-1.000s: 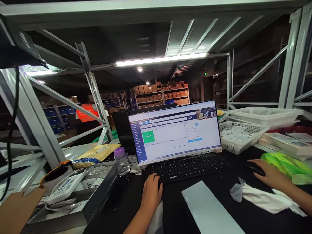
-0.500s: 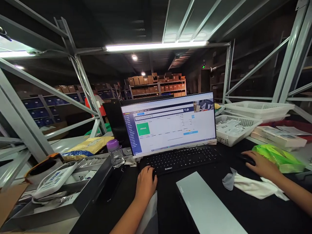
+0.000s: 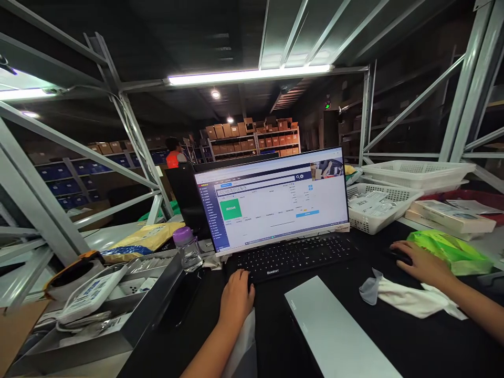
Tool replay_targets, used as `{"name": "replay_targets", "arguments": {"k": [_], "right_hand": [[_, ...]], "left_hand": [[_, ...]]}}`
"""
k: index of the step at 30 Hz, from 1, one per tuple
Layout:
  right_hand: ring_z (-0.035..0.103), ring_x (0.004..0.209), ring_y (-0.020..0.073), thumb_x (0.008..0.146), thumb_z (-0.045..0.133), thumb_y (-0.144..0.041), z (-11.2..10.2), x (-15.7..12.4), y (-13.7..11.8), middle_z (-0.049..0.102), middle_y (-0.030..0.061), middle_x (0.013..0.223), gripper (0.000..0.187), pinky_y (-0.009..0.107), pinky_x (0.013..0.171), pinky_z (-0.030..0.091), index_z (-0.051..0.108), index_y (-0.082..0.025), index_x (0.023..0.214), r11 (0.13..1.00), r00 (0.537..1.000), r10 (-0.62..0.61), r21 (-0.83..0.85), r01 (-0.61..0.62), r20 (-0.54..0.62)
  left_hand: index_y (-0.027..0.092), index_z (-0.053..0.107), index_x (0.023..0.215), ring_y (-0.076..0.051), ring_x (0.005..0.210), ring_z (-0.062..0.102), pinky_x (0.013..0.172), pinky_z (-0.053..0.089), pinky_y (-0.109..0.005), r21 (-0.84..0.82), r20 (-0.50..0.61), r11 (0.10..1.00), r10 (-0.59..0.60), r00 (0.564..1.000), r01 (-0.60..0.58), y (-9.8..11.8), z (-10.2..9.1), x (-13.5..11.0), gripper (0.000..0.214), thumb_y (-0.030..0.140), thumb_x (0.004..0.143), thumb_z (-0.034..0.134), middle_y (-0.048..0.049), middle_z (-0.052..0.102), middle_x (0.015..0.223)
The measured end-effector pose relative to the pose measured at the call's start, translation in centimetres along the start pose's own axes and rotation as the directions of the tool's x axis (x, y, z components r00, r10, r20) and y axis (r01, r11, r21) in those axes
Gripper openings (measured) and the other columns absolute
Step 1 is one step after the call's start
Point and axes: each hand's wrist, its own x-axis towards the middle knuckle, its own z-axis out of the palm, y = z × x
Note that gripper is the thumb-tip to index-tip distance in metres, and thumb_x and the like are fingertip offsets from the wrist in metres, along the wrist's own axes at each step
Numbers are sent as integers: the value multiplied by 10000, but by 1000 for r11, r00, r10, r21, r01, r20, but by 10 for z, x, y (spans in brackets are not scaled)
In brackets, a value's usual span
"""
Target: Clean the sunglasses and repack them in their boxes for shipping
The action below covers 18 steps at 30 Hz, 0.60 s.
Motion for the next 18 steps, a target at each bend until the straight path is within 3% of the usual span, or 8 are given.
{"name": "replay_targets", "arguments": {"k": [4,12,18], "right_hand": [[643,1116,296,846,475,-392,1,0,1,590,84,1349,412,397,821,543,632,-272,1208,1000,1000,3,-6,-3,3],[645,1125,338,830,499,-410,5,-1,4,607,94,1338,517,468,865,552,552,-275,1327,1000,999,0,24,1,-51],[649,1114,382,846,513,-545,17,5,18,663,113,1266,519,495,935,540,587,-276,1283,993,994,-71,93,78,-82]], "left_hand": [[111,632,1159,-290,1269,530,1077,433,-423,-28,22,1000,2,1000,-1,0,-6,1,294,127,919,463,-162,589,1313],[134,664,1138,-248,1240,576,1079,446,-373,-129,86,992,20,996,-9,-3,-17,7,320,237,977,408,-140,630,1288],[127,666,1174,-254,1304,542,1130,402,-372,-148,163,989,38,986,-13,2,-22,5,339,281,961,452,-147,625,1327]]}}
